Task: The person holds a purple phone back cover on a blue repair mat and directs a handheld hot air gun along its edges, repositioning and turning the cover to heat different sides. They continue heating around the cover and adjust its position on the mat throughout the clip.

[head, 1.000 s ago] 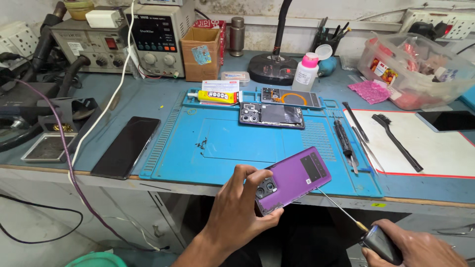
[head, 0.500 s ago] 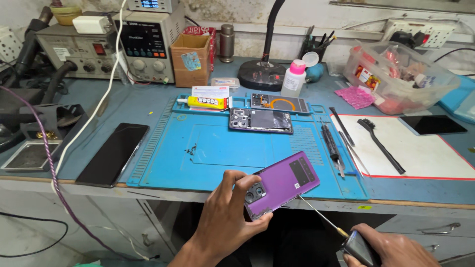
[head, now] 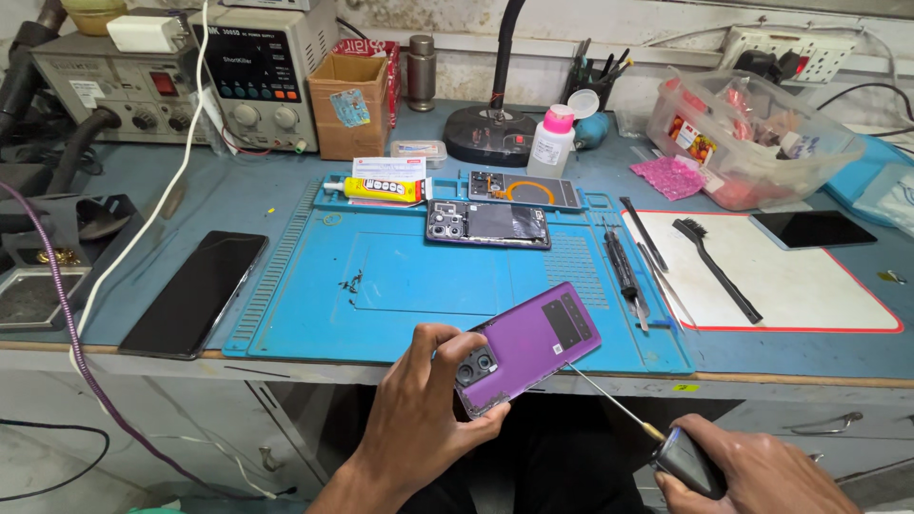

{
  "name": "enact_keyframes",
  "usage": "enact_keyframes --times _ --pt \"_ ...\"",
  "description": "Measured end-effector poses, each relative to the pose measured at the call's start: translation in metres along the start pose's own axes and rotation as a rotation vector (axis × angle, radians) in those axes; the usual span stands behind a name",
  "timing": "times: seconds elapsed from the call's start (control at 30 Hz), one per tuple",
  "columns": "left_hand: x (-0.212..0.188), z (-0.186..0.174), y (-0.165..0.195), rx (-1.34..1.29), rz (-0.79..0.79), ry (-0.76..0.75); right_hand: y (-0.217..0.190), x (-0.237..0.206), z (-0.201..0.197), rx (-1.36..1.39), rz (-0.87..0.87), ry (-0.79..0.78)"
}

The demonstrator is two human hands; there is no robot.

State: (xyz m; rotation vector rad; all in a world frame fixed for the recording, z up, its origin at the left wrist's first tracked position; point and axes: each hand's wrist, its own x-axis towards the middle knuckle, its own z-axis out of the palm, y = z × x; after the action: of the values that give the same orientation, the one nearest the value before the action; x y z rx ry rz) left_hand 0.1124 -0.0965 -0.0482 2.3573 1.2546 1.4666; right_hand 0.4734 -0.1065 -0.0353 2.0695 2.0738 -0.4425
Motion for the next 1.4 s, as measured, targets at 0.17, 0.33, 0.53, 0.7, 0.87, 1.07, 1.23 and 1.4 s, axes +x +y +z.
enact_keyframes --times 0.17,0.33,0.53,0.7,0.87,1.07,1.23,1.4 --pt "0.000 -0.001 0.001 -0.005 -0.004 0.007 -0.007 -0.001 -0.005 -0.021 -0.027 -0.002" --pt "0.000 -0.001 0.002 0.004 0.004 0.019 -0.010 -0.005 -0.007 -0.005 -0.024 -0.013" --pt "0.001 0.001 0.002 0.012 -0.001 0.027 -0.011 -0.004 -0.004 0.030 -0.053 -0.007" --pt "0.000 0.001 0.001 0.015 -0.016 0.011 -0.012 -0.004 0.000 0.075 -0.069 0.008" --pt "0.000 0.003 0.000 0.017 -0.016 0.007 -0.014 -0.004 0.004 0.095 -0.035 -0.030" --pt "-0.001 0.002 0.001 0.018 -0.024 0.009 -0.013 -0.002 0.008 0.071 -0.055 -0.023" --pt "-0.001 0.002 0.002 0.022 -0.032 0.008 -0.013 0.000 0.013 0.052 -0.058 0.011" --pt "-0.001 0.003 0.002 0.019 -0.030 0.014 -0.014 0.000 0.018 0.065 -0.067 0.043"
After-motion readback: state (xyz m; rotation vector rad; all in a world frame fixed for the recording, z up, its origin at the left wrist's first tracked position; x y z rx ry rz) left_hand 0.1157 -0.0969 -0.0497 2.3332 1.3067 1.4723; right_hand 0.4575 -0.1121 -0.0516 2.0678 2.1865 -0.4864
